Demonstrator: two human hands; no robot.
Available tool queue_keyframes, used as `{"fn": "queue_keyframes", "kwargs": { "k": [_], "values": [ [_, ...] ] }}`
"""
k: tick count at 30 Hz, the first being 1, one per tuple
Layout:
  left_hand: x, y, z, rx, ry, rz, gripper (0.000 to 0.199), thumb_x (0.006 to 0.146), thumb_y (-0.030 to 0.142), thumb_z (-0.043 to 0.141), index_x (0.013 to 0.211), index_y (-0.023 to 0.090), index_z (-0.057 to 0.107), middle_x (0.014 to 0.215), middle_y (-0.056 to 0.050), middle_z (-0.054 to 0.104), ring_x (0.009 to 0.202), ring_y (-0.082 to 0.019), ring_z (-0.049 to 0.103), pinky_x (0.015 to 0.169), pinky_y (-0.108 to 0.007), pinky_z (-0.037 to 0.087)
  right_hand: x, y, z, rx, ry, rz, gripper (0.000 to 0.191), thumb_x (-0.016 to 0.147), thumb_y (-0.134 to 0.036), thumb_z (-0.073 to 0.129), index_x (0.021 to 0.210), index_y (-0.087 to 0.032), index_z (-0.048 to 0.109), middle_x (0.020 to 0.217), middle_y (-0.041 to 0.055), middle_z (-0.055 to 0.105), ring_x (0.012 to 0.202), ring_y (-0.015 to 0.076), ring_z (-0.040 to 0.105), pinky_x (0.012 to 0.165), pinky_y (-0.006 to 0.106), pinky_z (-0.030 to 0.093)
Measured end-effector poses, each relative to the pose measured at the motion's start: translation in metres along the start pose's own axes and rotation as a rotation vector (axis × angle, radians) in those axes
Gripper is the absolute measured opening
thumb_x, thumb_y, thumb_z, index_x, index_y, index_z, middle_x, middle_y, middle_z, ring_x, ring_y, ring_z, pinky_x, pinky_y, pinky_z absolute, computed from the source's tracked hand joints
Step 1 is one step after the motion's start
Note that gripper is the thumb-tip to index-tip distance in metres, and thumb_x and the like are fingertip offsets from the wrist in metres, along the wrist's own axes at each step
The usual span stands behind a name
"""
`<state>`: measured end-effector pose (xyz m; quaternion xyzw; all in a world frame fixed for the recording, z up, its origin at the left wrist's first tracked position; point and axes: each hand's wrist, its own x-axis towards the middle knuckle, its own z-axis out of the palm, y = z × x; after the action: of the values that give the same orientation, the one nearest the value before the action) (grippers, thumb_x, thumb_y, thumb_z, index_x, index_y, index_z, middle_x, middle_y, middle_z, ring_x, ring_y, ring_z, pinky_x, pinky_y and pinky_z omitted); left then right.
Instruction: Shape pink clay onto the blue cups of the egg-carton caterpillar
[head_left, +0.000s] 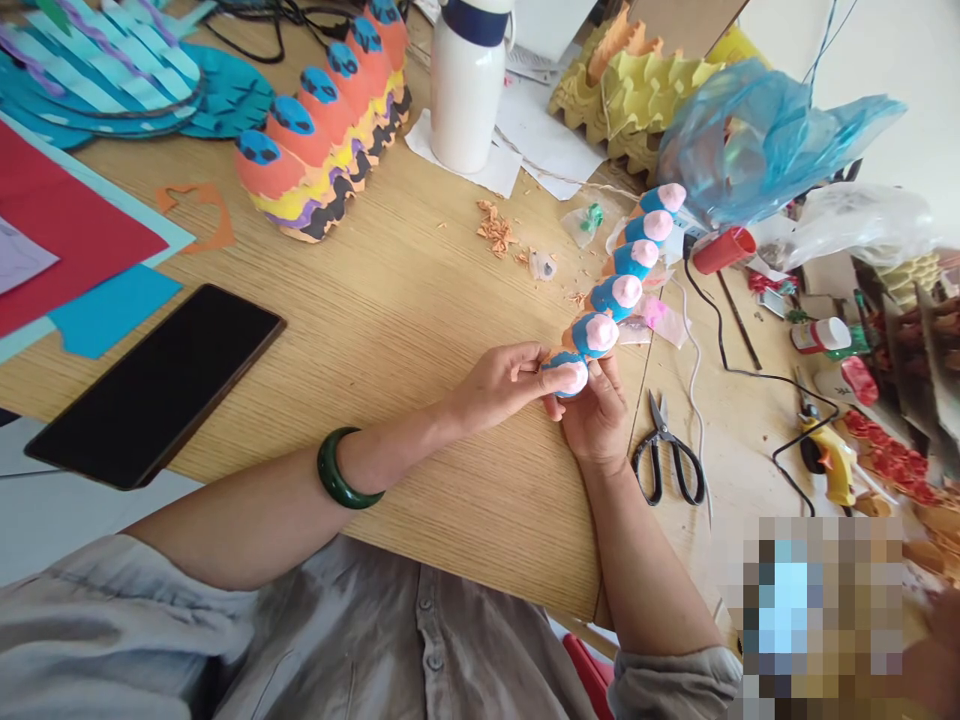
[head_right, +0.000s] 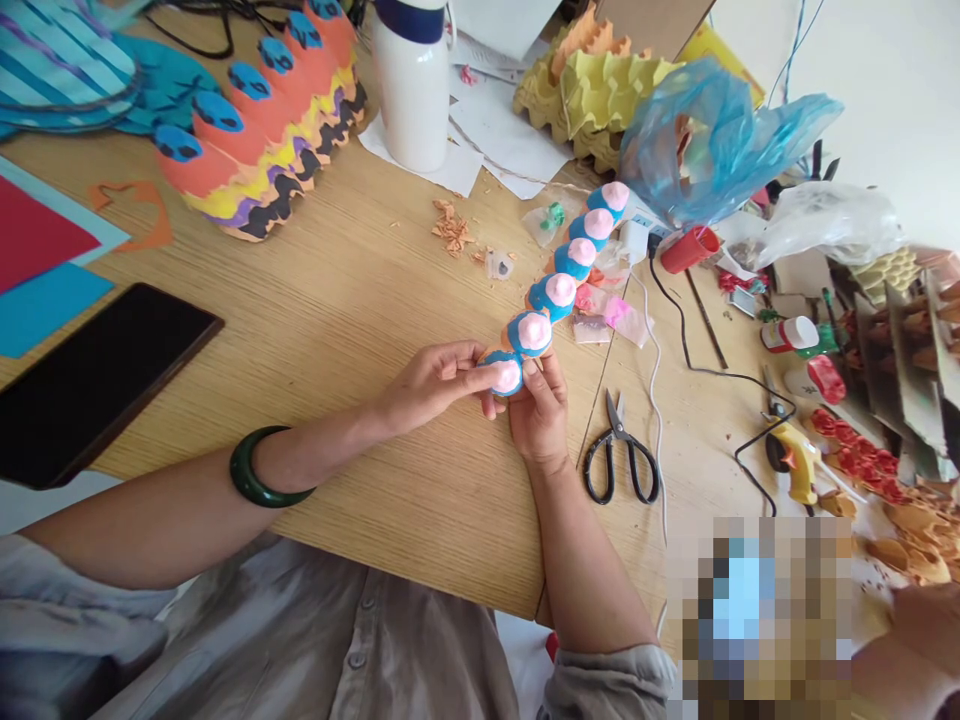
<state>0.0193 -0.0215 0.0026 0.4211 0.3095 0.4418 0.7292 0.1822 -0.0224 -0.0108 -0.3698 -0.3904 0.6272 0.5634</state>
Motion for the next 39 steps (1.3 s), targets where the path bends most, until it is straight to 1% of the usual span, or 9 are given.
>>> {"fn": "queue_keyframes", "kwargs": {
  "k": [6, 14, 19, 21, 23, 26, 29, 32, 39],
  "values": [
    [0.002, 0.002, 0.000, -0.054, 0.003, -0.028, 0.062, 0.074, 0.068, 0.092, 0.084, 0.013, 0.066, 0.081, 0.000, 0.068, 0.064, -0.011, 0.068, 0.073, -0.031, 0.062, 0.002, 0.003, -0.004, 0.007, 0.052, -0.028, 0.024, 0.080, -0.045, 0.090, 0.096, -0.033, 0.076, 0.093, -0.0046, 0.079, 0.078, 0.0122, 0.071, 0.071, 0.024, 0.062],
    [0.003, 0.000, -0.003, 0.088, 0.063, -0.073, 0.064, 0.073, 0.073, 0.088, 0.080, 0.015, 0.063, 0.074, -0.001, 0.067, 0.062, -0.011, 0.065, 0.066, -0.028, 0.055, -0.001, 0.009, -0.006, -0.057, 0.042, -0.049, 0.024, 0.084, -0.044, 0.089, 0.105, -0.035, 0.080, 0.101, -0.0029, 0.081, 0.084, 0.0133, 0.070, 0.078, 0.026, 0.060],
    [0.001, 0.003, -0.008, 0.281, 0.142, -0.044, 0.068, 0.091, 0.084, 0.061, 0.082, 0.016, 0.065, 0.075, -0.004, 0.069, 0.062, -0.013, 0.062, 0.062, -0.028, 0.051, -0.002, 0.011, -0.005, -0.058, 0.019, -0.073, 0.023, 0.087, -0.043, 0.088, 0.107, -0.036, 0.079, 0.099, -0.0036, 0.080, 0.085, 0.0144, 0.072, 0.083, 0.031, 0.062],
    [0.002, 0.005, -0.011, 0.315, 0.257, -0.005, 0.070, 0.092, 0.085, 0.058, 0.090, 0.016, 0.069, 0.083, -0.007, 0.074, 0.071, -0.016, 0.067, 0.067, -0.029, 0.054, -0.002, 0.010, -0.003, -0.066, 0.018, -0.068, 0.024, 0.086, -0.044, 0.089, 0.105, -0.035, 0.079, 0.097, -0.0036, 0.080, 0.084, 0.0150, 0.072, 0.083, 0.032, 0.062],
    [0.004, 0.008, -0.012, 0.308, 0.302, 0.068, 0.068, 0.091, 0.080, 0.064, 0.107, 0.015, 0.073, 0.105, -0.010, 0.080, 0.093, -0.020, 0.073, 0.082, -0.030, 0.058, -0.003, 0.009, -0.001, -0.087, 0.027, -0.050, 0.027, 0.082, -0.046, 0.091, 0.102, -0.032, 0.079, 0.095, -0.0023, 0.079, 0.083, 0.0167, 0.071, 0.083, 0.034, 0.062],
    [0.007, 0.013, -0.013, 0.109, 0.177, 0.134, 0.067, 0.092, 0.072, 0.070, 0.127, 0.015, 0.073, 0.133, -0.012, 0.077, 0.122, -0.024, 0.072, 0.098, -0.030, 0.057, -0.005, 0.009, 0.000, -0.136, 0.008, -0.011, 0.033, 0.077, -0.050, 0.093, 0.098, -0.030, 0.078, 0.090, -0.0007, 0.078, 0.081, 0.0190, 0.070, 0.084, 0.037, 0.061],
    [0.008, 0.012, -0.014, 0.072, 0.088, 0.087, 0.068, 0.087, 0.056, 0.083, 0.138, 0.015, 0.070, 0.120, -0.011, 0.081, 0.114, -0.024, 0.074, 0.093, -0.030, 0.058, -0.006, 0.012, 0.000, -0.181, -0.076, -0.026, 0.031, 0.081, -0.054, 0.089, 0.101, -0.031, 0.080, 0.092, -0.0003, 0.078, 0.083, 0.0201, 0.069, 0.085, 0.038, 0.060],
    [0.008, 0.007, -0.015, 0.090, 0.124, 0.136, 0.074, 0.083, 0.050, 0.088, 0.144, 0.014, 0.066, 0.106, -0.009, 0.081, 0.101, -0.021, 0.075, 0.086, -0.029, 0.058, -0.007, 0.015, 0.001, -0.202, -0.077, -0.076, 0.032, 0.090, -0.061, 0.079, 0.099, -0.031, 0.082, 0.098, 0.0010, 0.079, 0.092, 0.0211, 0.069, 0.090, 0.038, 0.059],
    [0.007, 0.009, -0.014, 0.138, 0.088, 0.178, 0.072, 0.085, 0.045, 0.087, 0.145, 0.012, 0.064, 0.118, -0.012, 0.081, 0.115, -0.026, 0.076, 0.096, -0.032, 0.058, -0.007, 0.011, 0.007, -0.117, 0.056, 0.007, 0.031, 0.077, -0.056, 0.093, 0.087, -0.030, 0.081, 0.086, -0.0026, 0.077, 0.077, 0.0165, 0.065, 0.078, 0.033, 0.058]
  ]
}}
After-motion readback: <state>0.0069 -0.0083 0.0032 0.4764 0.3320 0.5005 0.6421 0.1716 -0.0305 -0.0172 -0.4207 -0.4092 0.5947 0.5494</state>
